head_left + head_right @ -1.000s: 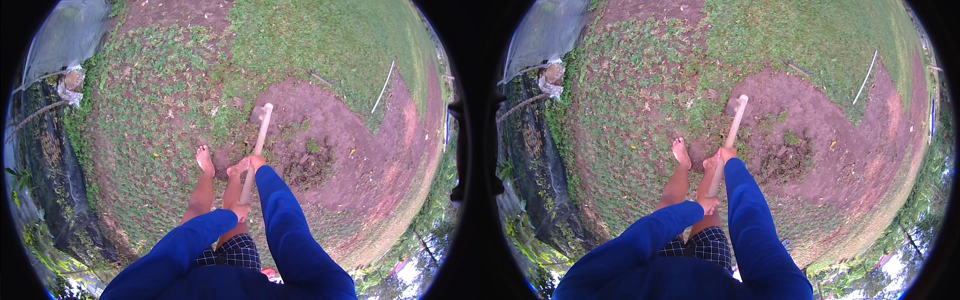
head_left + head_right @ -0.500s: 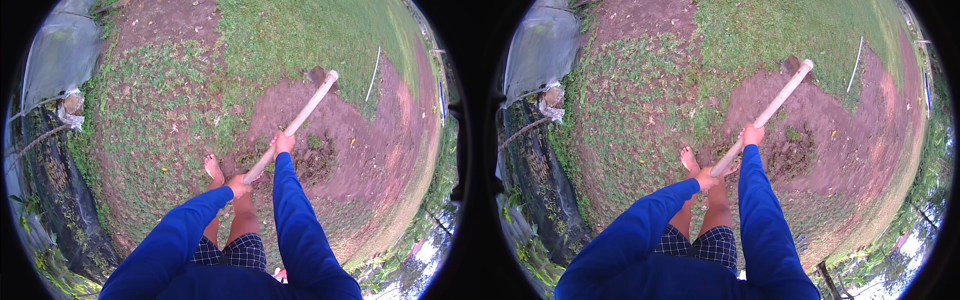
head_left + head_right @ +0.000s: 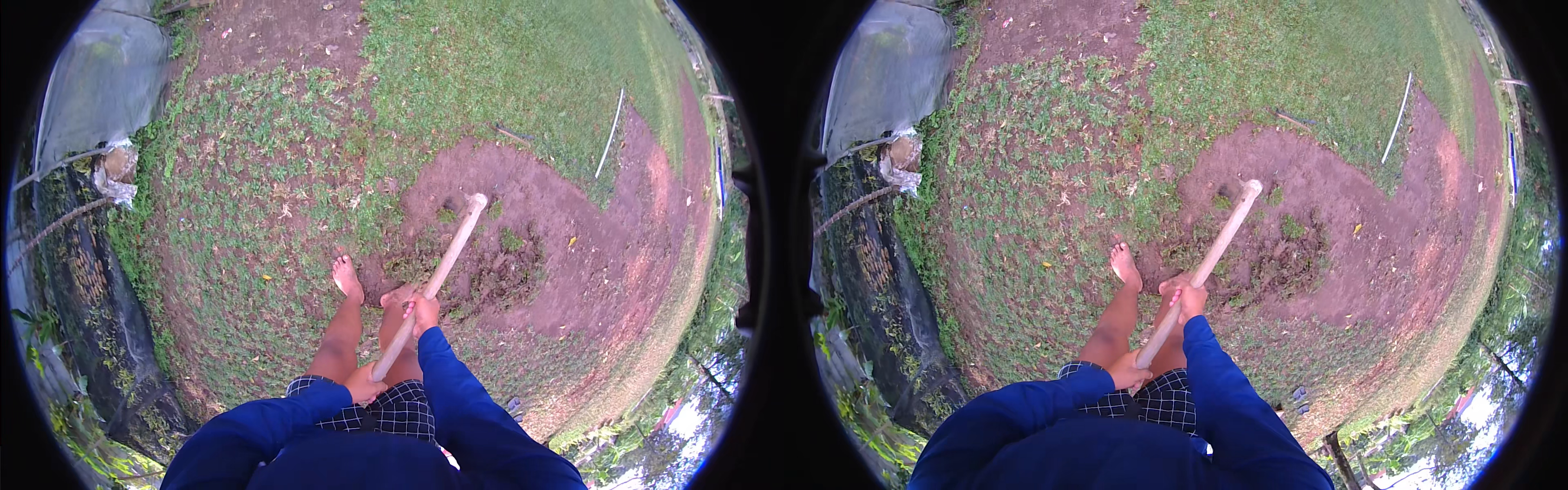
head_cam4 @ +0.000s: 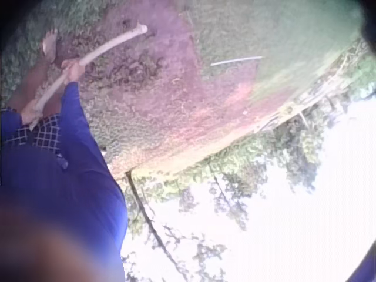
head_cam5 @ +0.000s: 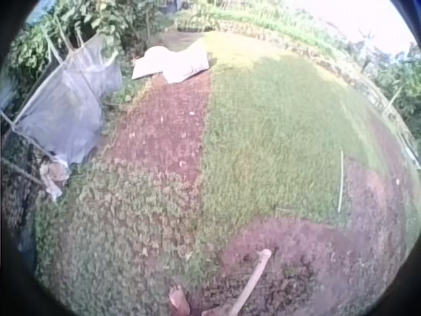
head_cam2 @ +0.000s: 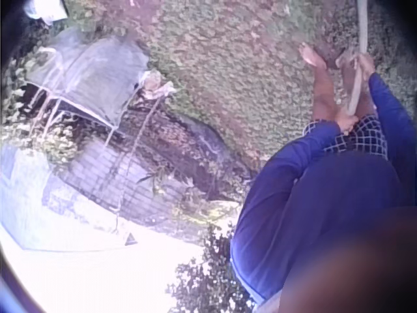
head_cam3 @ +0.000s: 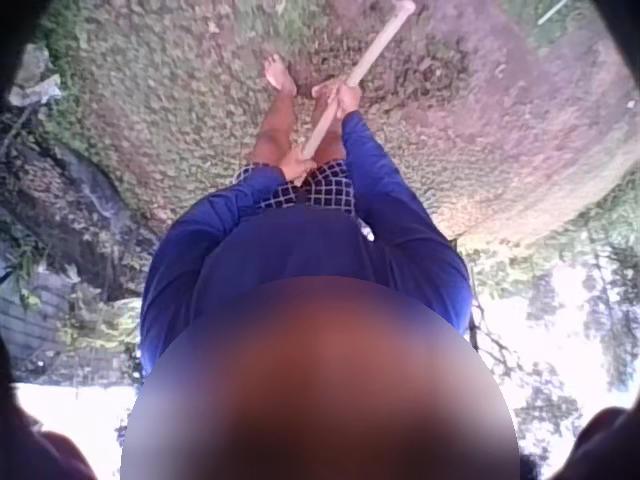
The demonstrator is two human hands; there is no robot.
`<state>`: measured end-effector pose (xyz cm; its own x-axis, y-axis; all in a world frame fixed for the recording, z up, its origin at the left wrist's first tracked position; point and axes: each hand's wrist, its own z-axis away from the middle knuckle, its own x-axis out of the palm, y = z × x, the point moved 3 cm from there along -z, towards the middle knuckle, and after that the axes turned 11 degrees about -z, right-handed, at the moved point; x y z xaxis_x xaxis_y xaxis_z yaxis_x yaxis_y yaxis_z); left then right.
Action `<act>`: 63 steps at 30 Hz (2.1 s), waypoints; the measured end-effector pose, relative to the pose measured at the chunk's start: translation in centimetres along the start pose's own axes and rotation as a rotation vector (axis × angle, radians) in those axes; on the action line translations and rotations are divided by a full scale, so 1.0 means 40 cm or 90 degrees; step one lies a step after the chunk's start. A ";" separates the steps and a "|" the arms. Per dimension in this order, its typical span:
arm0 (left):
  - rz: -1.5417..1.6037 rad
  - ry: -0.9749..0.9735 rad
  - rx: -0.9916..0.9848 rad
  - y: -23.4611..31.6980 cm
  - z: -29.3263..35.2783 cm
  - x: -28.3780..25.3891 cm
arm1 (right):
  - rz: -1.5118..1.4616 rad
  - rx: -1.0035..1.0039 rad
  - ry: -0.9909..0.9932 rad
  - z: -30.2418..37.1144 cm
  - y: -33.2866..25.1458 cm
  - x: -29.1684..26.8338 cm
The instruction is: The person uses a hoe to repeatedly strike and loosen soil in a small patch of ground. They move the loosened earth aside and continue digging in the same area.
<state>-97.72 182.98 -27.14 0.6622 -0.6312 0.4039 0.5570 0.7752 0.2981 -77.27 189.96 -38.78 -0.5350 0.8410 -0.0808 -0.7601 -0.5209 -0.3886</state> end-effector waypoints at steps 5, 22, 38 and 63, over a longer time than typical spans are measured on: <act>0.000 -0.112 0.210 0.192 -0.255 -0.121 | -0.095 -0.207 -0.012 -0.109 -0.304 0.093; 0.051 -0.039 -0.097 -0.069 -0.040 0.033 | 0.048 0.024 0.068 -0.052 0.080 -0.060; -0.006 0.214 -0.104 -0.048 0.010 -0.092 | 0.147 0.177 -0.016 -0.106 0.213 0.163; 0.076 0.010 -0.103 -0.111 0.105 0.005 | 0.166 0.051 0.017 0.063 0.156 0.045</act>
<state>-102.17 179.54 -24.76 0.7356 -0.5361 0.4141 0.5461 0.8310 0.1057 -83.92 187.85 -39.04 -0.7074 0.6800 -0.1926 -0.6252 -0.7292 -0.2781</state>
